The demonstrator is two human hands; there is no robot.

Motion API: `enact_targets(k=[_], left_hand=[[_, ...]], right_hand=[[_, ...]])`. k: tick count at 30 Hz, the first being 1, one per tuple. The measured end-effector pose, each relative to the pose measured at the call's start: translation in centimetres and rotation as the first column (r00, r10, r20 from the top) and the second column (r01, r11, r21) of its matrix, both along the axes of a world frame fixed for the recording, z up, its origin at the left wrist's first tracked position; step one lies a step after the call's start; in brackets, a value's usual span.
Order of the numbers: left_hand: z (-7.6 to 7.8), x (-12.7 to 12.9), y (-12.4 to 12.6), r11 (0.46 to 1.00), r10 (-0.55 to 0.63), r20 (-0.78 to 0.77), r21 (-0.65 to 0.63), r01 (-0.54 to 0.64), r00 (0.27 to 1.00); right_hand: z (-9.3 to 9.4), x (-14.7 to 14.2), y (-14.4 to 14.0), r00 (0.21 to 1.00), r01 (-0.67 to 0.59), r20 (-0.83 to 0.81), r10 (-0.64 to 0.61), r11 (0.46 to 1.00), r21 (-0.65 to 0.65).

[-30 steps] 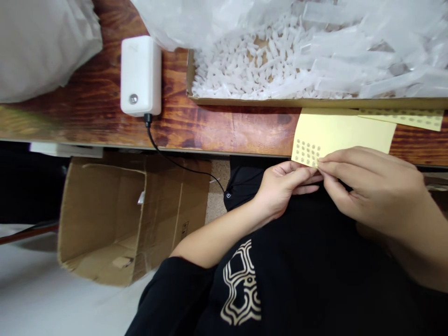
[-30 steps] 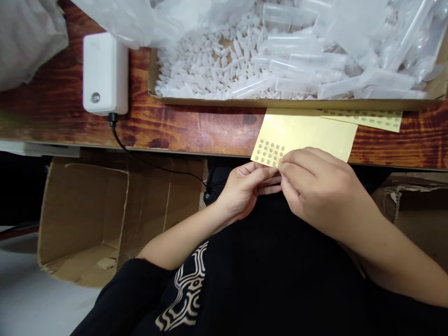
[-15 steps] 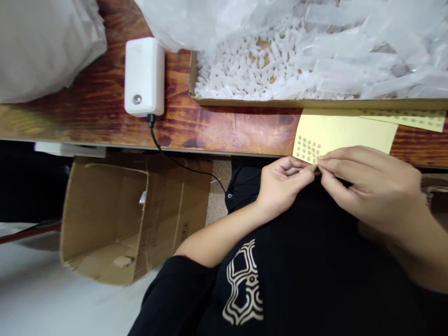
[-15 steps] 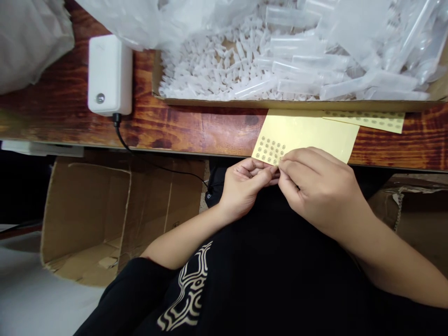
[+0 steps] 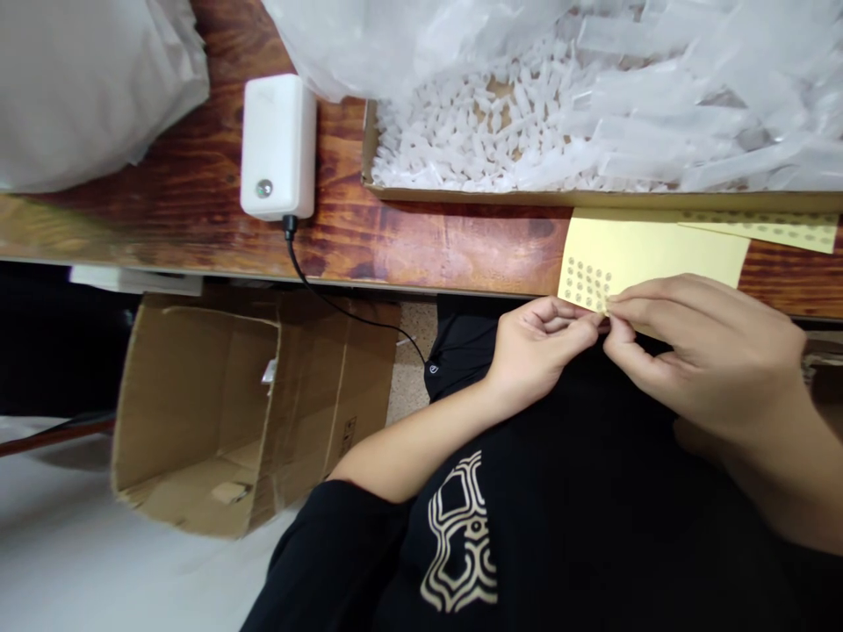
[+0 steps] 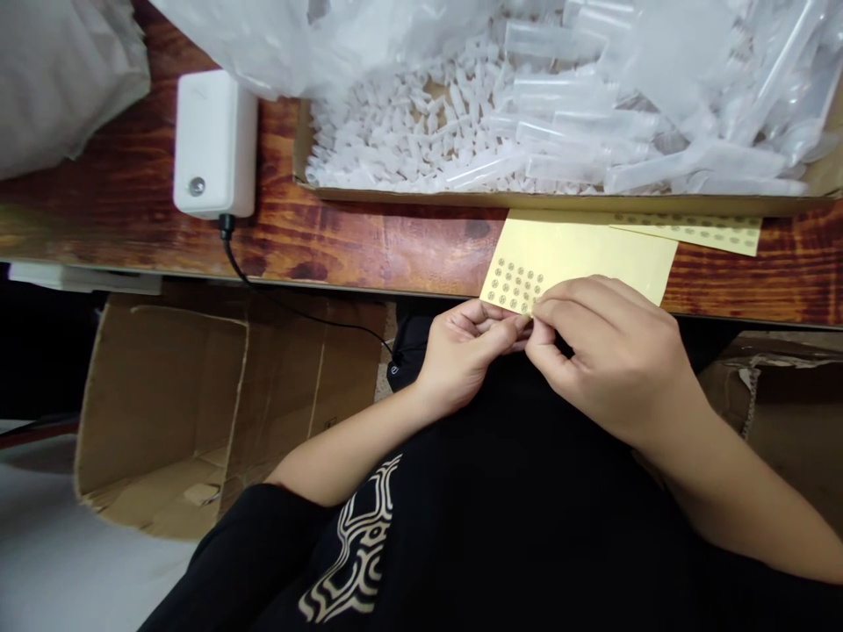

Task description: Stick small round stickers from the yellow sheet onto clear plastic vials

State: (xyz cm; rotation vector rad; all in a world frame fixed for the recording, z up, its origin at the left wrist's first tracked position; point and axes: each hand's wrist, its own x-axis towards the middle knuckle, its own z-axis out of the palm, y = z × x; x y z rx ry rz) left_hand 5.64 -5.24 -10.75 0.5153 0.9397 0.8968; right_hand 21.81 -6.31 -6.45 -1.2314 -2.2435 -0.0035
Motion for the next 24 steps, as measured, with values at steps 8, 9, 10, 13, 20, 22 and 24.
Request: enact_targets(k=[8,9,10,13,20,22,24], left_hand=[[0.2,-0.2,0.1,0.999,-0.025,-0.001,-0.025,0.025,1.0],[0.3,-0.3,0.2,0.999,-0.03,-0.012,-0.031,0.029,0.999],[0.3,-0.4,0.2,0.999,-0.031,-0.023,-0.037,0.03,0.999],[0.6,-1.1,0.4,0.998,-0.027,-0.069,-0.062,0.023,0.997],[4.4,-4.6,3.5,0.861,-0.289,-0.542,0.212,0.461,0.789],[5.4,-4.7,6.2,0.734,0.007,-0.732,0.466,0.494,0.681],[6.0,-4.0,9.6,0.51,0.318,-0.788,0.61,0.606,0.526]], right_hand=[[-0.7,0.8,0.6,0.962,0.068,-0.254,-0.096,0.991,-0.115],[-0.8,1.0,0.7,0.949,0.089,-0.291,-0.123,0.988,-0.127],[-0.9,1.2,0.8,0.936,0.109,-0.318,-0.149,0.984,-0.141],[-1.0,1.9,1.0,0.925,0.118,-0.34,-0.172,0.978,-0.175],[-1.9,2.4,1.6,0.96,0.03,-0.278,-0.033,0.999,-0.015],[-2.4,2.4,2.1,0.955,0.015,-0.296,-0.013,1.0,0.002],[-3.0,2.5,2.6,0.939,0.012,-0.343,-0.012,1.0,-0.001]])
